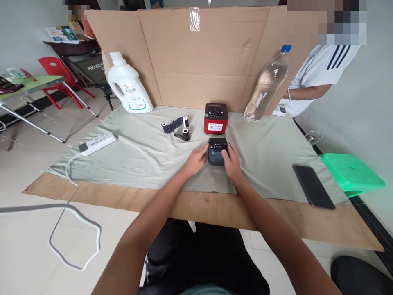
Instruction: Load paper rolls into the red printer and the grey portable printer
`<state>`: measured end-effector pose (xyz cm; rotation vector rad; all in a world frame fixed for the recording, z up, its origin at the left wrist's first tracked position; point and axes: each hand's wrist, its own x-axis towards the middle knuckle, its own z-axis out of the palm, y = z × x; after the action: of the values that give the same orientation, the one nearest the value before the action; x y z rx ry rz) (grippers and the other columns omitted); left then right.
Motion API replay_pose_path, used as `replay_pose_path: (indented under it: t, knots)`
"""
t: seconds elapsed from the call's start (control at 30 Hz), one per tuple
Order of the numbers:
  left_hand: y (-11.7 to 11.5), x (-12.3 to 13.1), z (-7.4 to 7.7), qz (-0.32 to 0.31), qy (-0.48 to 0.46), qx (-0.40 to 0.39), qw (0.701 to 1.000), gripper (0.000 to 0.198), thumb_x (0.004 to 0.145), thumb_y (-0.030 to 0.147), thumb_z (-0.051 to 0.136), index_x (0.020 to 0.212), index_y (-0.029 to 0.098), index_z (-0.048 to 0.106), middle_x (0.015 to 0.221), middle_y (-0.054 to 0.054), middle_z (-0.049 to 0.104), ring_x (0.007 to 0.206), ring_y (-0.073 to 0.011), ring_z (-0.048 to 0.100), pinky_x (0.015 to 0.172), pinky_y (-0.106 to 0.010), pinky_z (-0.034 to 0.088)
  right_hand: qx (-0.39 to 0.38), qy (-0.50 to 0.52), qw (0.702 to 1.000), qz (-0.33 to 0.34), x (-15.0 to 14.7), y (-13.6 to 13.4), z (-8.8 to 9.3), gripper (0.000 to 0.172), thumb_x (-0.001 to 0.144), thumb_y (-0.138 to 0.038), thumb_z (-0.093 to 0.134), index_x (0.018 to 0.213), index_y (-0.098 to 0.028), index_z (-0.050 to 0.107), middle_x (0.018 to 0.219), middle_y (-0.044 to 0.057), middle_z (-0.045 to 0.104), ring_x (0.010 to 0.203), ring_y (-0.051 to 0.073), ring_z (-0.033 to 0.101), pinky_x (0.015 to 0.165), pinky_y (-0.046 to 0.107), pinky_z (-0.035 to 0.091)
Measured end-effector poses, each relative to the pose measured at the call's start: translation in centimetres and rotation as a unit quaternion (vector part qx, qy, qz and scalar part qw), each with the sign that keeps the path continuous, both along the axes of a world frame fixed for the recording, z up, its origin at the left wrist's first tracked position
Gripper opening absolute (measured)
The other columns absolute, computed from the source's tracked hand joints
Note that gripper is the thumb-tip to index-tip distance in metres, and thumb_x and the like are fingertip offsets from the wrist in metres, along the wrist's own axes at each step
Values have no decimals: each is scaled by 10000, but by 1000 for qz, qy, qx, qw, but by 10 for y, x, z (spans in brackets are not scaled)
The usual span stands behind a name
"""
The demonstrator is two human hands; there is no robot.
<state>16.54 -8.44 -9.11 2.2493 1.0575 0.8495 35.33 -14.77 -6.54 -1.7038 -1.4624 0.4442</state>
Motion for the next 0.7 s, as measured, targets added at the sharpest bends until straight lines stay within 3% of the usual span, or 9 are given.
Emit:
replay_pose_path:
  t: [0.13,0.23,0.37,0.57,0.7]
  knots:
    - [-6,-1,6,-21,11,11,1000,718,909,103,456,1611,226,376,1674,-84,385,1540,-270,399,1287,-523,331,-4,54,997,54,21,21,12,698,1057,-477,75,1608,-184,389,1687,77,365,1550,217,332,1235,434,317]
    - [-11,-1,13,-47,0,16,999,719,893,67,432,1581,279,429,1712,-29,312,1558,-242,369,1299,-485,332,-38,64,993,87,38,42,27,690,1063,-505,108,1616,-207,393,1657,74,423,1468,234,451,1131,396,435]
    - [-13,-2,19,-48,-39,-2,998,687,843,10,409,1458,274,564,1663,-19,410,1533,-204,412,1300,-451,343,-58,73,989,112,45,68,37,665,1045,-520,206,1590,-218,438,1589,78,515,1334,266,572,1056,442,498]
    - [-13,-5,24,-33,-45,-2,998,621,805,-24,402,1310,241,647,1588,-32,508,1473,-188,488,1274,-412,391,-5,6,993,114,36,82,26,601,1002,-446,346,1517,-190,518,1490,99,602,1346,264,553,1152,476,412]
    - [-14,-6,26,-24,-48,-6,999,609,802,-28,395,1276,250,657,1578,-24,524,1448,-186,518,1252,-413,422,22,-41,998,31,37,78,29,522,964,-423,445,1388,-157,592,1227,127,693,1002,252,649,958,430,514]
